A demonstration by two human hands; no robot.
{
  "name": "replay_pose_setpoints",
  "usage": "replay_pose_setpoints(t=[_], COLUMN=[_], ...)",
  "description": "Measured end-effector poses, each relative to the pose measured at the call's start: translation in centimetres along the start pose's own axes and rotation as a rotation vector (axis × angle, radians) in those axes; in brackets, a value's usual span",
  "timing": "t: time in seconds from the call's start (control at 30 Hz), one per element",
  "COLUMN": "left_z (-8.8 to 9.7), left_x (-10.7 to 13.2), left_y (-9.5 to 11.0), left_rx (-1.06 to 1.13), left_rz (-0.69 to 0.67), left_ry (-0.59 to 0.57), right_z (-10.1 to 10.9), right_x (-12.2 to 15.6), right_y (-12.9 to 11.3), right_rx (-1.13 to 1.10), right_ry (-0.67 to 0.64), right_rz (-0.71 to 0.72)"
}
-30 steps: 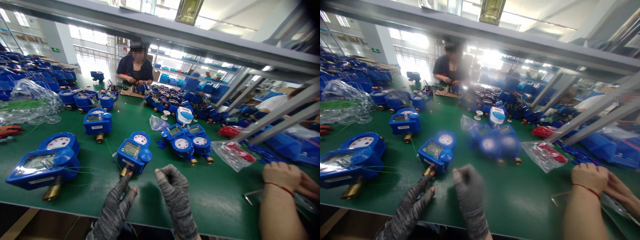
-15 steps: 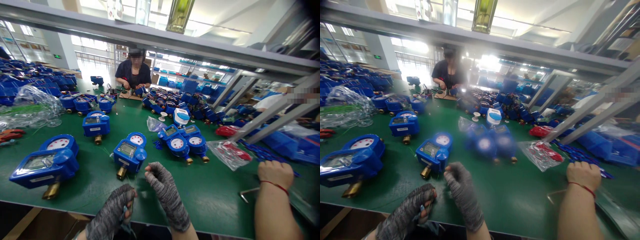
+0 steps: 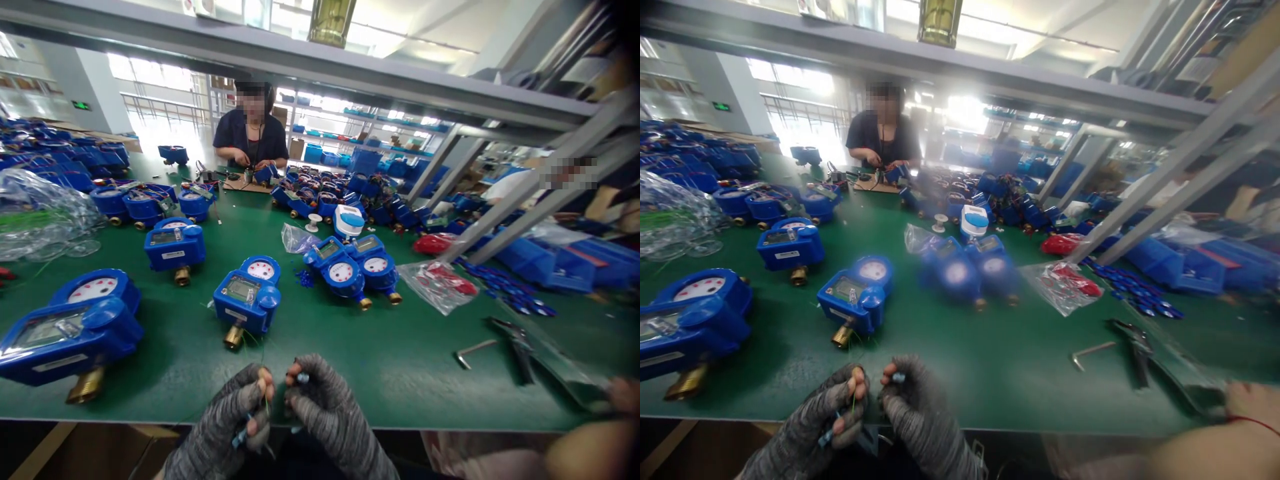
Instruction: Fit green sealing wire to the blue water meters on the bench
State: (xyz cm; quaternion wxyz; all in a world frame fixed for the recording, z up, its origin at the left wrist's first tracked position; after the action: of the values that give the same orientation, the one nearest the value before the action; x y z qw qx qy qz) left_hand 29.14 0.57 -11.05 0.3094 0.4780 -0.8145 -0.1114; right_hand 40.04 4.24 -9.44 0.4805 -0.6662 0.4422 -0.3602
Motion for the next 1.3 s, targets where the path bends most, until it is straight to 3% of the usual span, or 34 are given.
replay_pose_setpoints(t=[0.13, 0.2, 0.3, 0.4, 0.47, 0.6, 0.67, 0.73, 0.8, 0.93, 1.3], left_z=[0.6, 0.4, 0.2, 1.3, 1.8, 1.2, 1.3, 1.5, 1.4, -0.2, -0.4], left_x=[-1.3, -1.7, -2.0, -1.9, -1.6, -1.2, -1.1, -0.9, -0.3, 0.6, 0.3], left_y=[0.0, 0.3, 0.7, 1.3, 2.0, 3.2, 3.5, 3.9, 4.6, 5.9, 6.1], left_rx=[0.01, -0.019, -0.077, -0.121, -0.145, -0.231, -0.333, -0.472, -0.6, -0.72, -0.727], left_rz=[-0.039, -0.076, -0.122, -0.175, -0.23, -0.335, -0.356, -0.378, -0.429, -0.55, -0.575], left_ry=[0.051, 0.038, 0.01, 0.088, 0.139, 0.162, 0.228, 0.331, 0.414, 0.437, 0.415], right_z=[3.5, 4.1, 3.6, 1.4, 1.1, 3.9, 4.9, 5.2, 4.5, 2.1, 1.2], right_x=[0.9, 1.4, 1.2, 1.1, 1.1, 1.3, 1.3, 1.0, 0.6, 0.2, 0.0], right_y=[-1.2, -1.9, -1.0, -0.2, -0.3, -0.8, -0.7, 0.0, 0.9, 1.6, 1.7], right_rx=[0.44, 0.567, 0.397, 0.075, 0.028, 0.458, 0.615, 0.549, 0.333, -0.021, -0.117], right_ry=[0.284, 0.355, 0.27, 0.088, 0.083, 0.335, 0.408, 0.41, 0.367, 0.304, 0.317], right_rz=[0.188, 0.261, 0.191, 0.112, 0.133, 0.224, 0.209, 0.152, 0.087, 0.007, -0.008])
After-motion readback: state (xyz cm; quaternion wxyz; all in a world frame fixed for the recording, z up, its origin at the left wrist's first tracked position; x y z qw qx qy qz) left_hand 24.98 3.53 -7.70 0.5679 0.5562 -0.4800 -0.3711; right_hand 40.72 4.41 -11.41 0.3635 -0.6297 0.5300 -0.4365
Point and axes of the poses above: each hand's wrist, its own x-axis away from the middle knuckle, its own z-axis out of the back of the hand, y = z × x, the point moved 10 cm from there along -x, towards the middle knuckle, and after that the axes turned 5 degrees about z, right-handed, at the moved point
